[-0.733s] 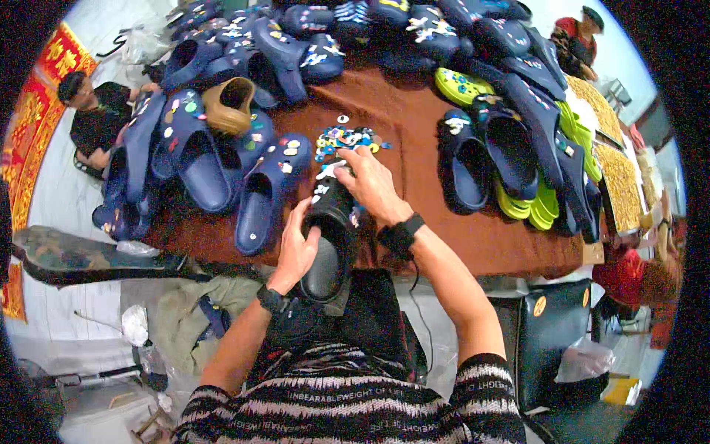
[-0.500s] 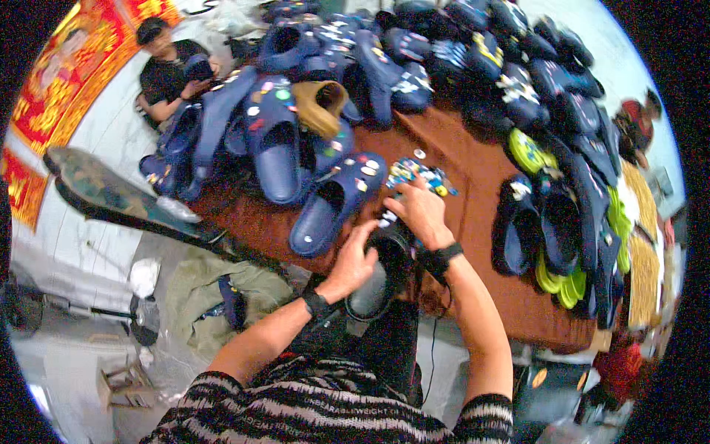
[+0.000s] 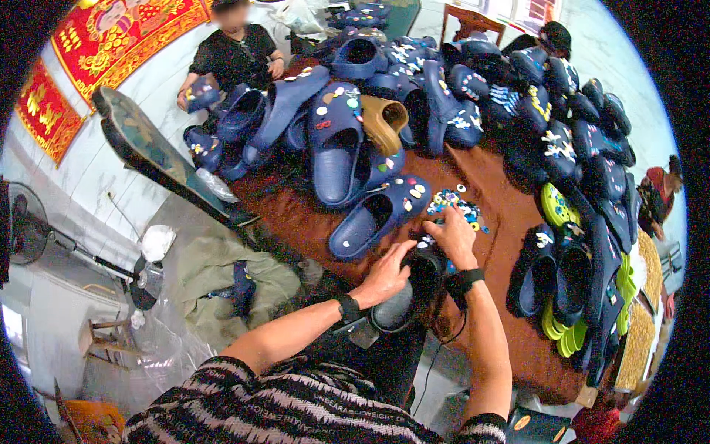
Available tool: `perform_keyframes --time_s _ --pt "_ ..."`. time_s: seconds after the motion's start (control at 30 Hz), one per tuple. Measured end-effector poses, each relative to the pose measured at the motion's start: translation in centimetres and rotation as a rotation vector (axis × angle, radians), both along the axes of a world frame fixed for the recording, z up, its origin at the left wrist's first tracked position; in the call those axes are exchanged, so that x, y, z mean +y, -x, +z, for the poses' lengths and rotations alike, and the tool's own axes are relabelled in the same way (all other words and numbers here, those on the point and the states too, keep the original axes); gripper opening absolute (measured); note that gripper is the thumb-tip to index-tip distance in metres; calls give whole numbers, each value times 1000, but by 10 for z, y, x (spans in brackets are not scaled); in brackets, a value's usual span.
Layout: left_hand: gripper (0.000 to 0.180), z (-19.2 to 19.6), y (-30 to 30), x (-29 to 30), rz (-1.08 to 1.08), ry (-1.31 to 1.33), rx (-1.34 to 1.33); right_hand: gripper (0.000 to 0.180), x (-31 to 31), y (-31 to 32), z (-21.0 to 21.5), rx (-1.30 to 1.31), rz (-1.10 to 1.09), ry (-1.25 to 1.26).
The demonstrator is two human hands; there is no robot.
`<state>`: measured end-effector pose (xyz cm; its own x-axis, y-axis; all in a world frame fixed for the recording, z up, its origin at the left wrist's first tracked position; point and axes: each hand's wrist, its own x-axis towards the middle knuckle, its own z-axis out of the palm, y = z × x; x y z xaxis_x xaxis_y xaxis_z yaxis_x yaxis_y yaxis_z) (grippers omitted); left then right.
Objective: Attaching small decorative charms or badges to the surface of clogs.
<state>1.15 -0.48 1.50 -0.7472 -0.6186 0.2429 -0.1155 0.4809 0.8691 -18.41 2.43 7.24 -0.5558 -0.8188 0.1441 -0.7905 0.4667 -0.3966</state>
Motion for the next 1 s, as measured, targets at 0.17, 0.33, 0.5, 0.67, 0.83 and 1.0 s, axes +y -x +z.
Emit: perform_keyframes --time_s 0.17,0.33,0.5,0.67,0.83,1.0 --pt "57 1 0 5 7 -9 2 34 8 13 -25 36 34 167" --pt "57 -3 1 4 4 3 33 22 14 17 -35 -74 -42 377" --pt "56 -2 1 1 27 -4 4 10 23 26 -43 -271 19 568" --pt "55 -2 -2 2 46 -2 19 13 16 49 -15 -104 -15 518" --pt "55 -1 3 4 8 10 41 29 25 57 -5 224 25 201" --pt "54 4 -5 0 37 11 3 22 30 -2 -22 177 229 264"
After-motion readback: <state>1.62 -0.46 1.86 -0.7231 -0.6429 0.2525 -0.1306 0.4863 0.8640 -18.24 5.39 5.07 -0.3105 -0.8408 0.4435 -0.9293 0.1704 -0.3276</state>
